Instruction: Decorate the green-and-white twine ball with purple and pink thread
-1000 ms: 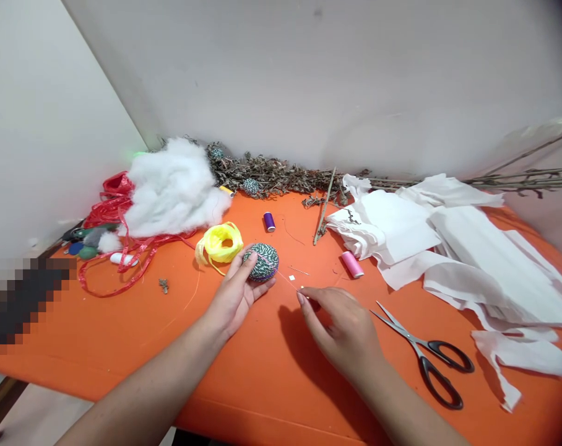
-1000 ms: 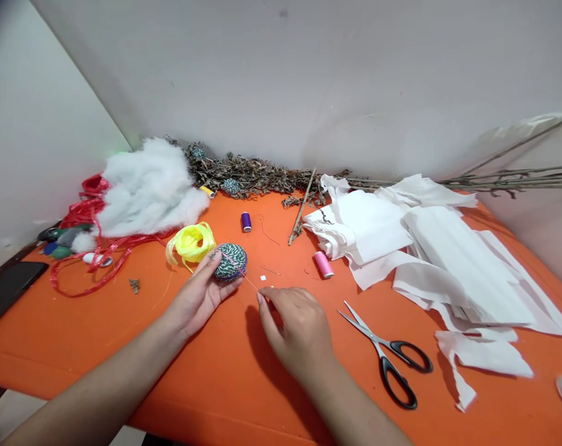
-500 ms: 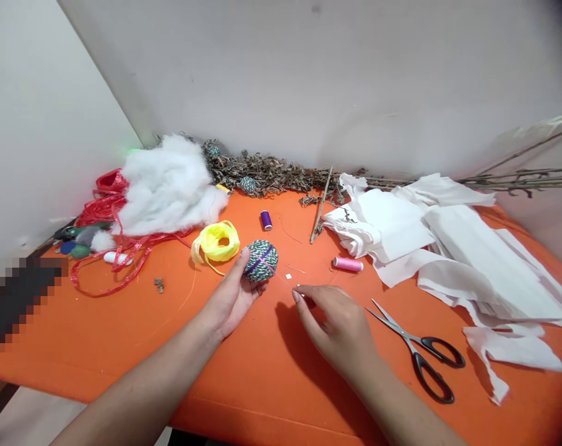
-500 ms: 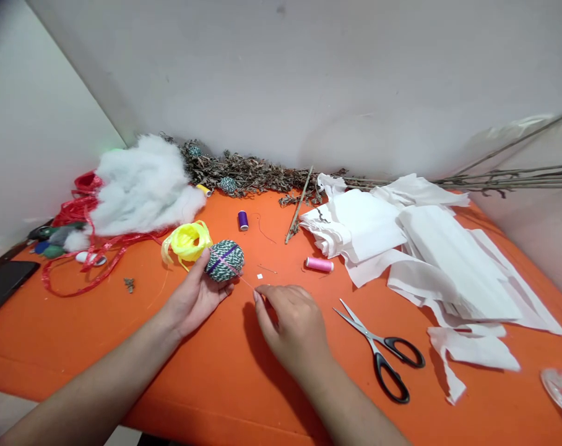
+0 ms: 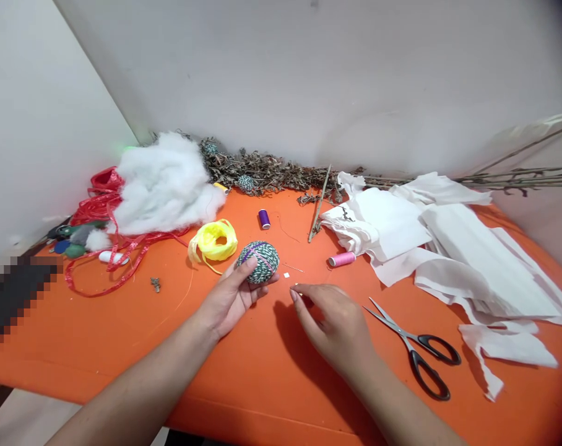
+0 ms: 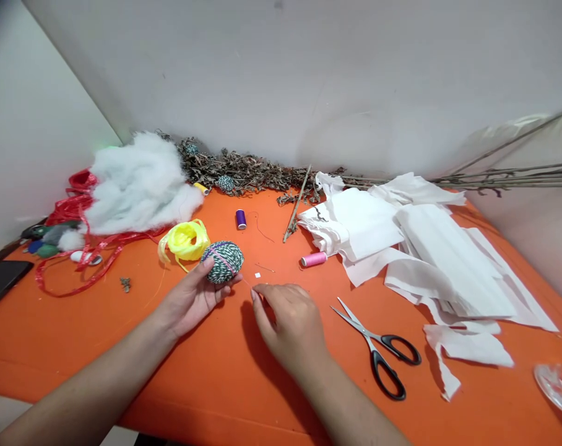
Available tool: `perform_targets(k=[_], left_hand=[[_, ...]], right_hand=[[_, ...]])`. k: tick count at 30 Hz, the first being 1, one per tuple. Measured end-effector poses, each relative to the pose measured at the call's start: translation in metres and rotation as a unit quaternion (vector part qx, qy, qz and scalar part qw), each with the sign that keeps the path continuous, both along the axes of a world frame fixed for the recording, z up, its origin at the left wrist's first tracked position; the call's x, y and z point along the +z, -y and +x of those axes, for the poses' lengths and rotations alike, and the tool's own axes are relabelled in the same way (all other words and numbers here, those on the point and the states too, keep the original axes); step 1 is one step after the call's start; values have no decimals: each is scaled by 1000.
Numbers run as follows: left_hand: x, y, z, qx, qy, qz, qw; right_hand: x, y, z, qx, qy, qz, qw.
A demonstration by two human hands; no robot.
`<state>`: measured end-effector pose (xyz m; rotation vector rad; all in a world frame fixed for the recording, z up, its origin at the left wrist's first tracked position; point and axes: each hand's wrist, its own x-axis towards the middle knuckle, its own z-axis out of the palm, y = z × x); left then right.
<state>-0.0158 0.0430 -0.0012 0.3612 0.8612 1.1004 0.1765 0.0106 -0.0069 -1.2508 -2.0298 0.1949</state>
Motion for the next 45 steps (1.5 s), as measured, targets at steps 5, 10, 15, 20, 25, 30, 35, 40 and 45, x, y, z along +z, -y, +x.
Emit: perform_targets(k=[5,10,15,20,25,30,35,40,45], left_hand=[[0,-4,2,48,12,0,999],[2,-6,1,26,28,-22,999],[4,-5,1,29,21,-29,999],[2,-6,0,23,25,-33,999],[0,-7,1,79,4,-13,997],[-2,-8,2,88,-40,-9,995],[-8,-8,2,72,-95,-3,993],[-9,-5,1,64,-139,30,988],[-7,-5,-1,52,-157,29,986]], right_hand=[[0,0,-1,1,1,-1,1000],[1,-1,-1,-3,6,1,1000],[2,-1,-1,1,8,9,1000],[0,0,-1,2,10,6,1000],[-1,0,-1,-4,13,5,1000],[-1,0,-1,-1,15,2,1000],[-2,0,0,-2,10,4,1000],[0,1,0,-3,-11,21,1000],[1,1,1,-16,-12,26,999]])
